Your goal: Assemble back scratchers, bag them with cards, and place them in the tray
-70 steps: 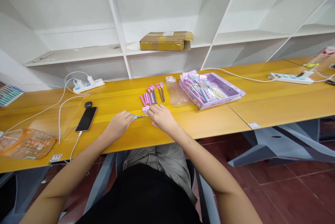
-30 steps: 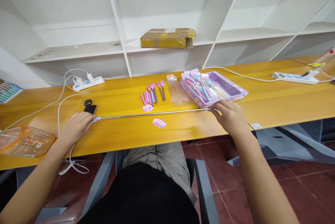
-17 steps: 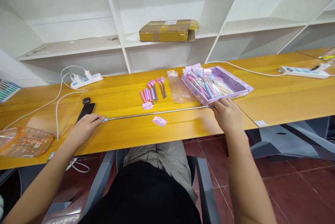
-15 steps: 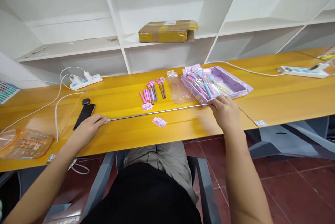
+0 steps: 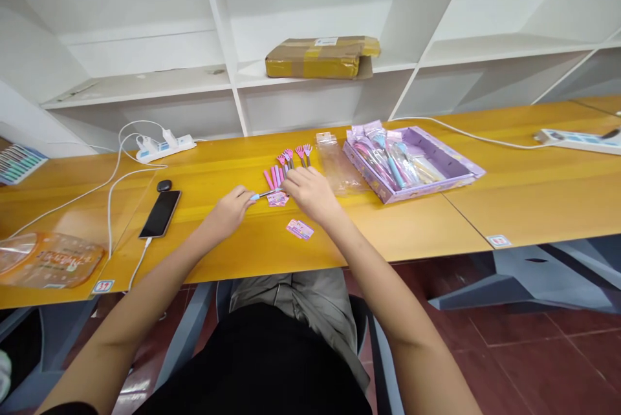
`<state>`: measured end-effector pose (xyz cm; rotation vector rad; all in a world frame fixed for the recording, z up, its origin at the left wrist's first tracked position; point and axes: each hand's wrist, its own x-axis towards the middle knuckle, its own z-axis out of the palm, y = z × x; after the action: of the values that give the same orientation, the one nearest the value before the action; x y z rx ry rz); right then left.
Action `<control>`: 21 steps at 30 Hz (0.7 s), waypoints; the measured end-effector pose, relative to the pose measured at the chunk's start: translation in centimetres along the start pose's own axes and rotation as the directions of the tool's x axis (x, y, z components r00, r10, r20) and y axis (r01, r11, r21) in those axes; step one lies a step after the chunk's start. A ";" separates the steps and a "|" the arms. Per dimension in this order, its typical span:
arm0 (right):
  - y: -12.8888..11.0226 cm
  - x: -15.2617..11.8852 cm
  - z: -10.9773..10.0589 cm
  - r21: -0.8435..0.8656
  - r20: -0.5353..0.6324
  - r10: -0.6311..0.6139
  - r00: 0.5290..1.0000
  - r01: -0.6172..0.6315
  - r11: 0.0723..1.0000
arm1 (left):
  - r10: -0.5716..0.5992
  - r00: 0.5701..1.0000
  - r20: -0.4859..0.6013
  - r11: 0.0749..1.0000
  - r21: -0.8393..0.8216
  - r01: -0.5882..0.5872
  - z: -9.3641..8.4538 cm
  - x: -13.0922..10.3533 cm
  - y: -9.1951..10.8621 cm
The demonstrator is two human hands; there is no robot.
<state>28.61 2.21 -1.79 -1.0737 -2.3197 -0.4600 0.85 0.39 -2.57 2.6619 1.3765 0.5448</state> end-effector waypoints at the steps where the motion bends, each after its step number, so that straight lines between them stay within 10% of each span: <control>1: 1.7 0.1 0.5 0.029 0.007 0.064 0.998 -0.064 0.998 | -0.030 1.000 0.007 0.999 -0.036 0.031 0.5 0.3 -0.3; 3: 5.3 0.0 1.6 0.039 0.062 0.290 0.955 -0.293 0.955 | -0.111 0.993 0.041 0.985 -0.130 0.115 1.6 1.0 -0.8; 8: 10.5 -1.6 4.7 -0.208 0.214 0.796 0.566 -0.770 0.603 | -0.276 0.951 0.138 0.856 -0.415 0.308 3.8 2.4 -1.2; 10: 11.0 -2.6 5.5 -0.252 0.201 0.847 0.493 -0.809 0.531 | -0.295 0.946 0.132 0.806 -0.497 0.321 4.4 2.4 -1.4; 21: 13.3 -5.4 6.9 -0.103 0.131 0.838 0.530 -0.833 0.543 | -0.329 0.942 0.067 0.600 -0.756 0.264 7.0 1.1 -2.7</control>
<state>39.57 10.80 -9.49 -2.1267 -1.5923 0.0006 1.84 3.40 -9.44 1.7018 1.1942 0.9378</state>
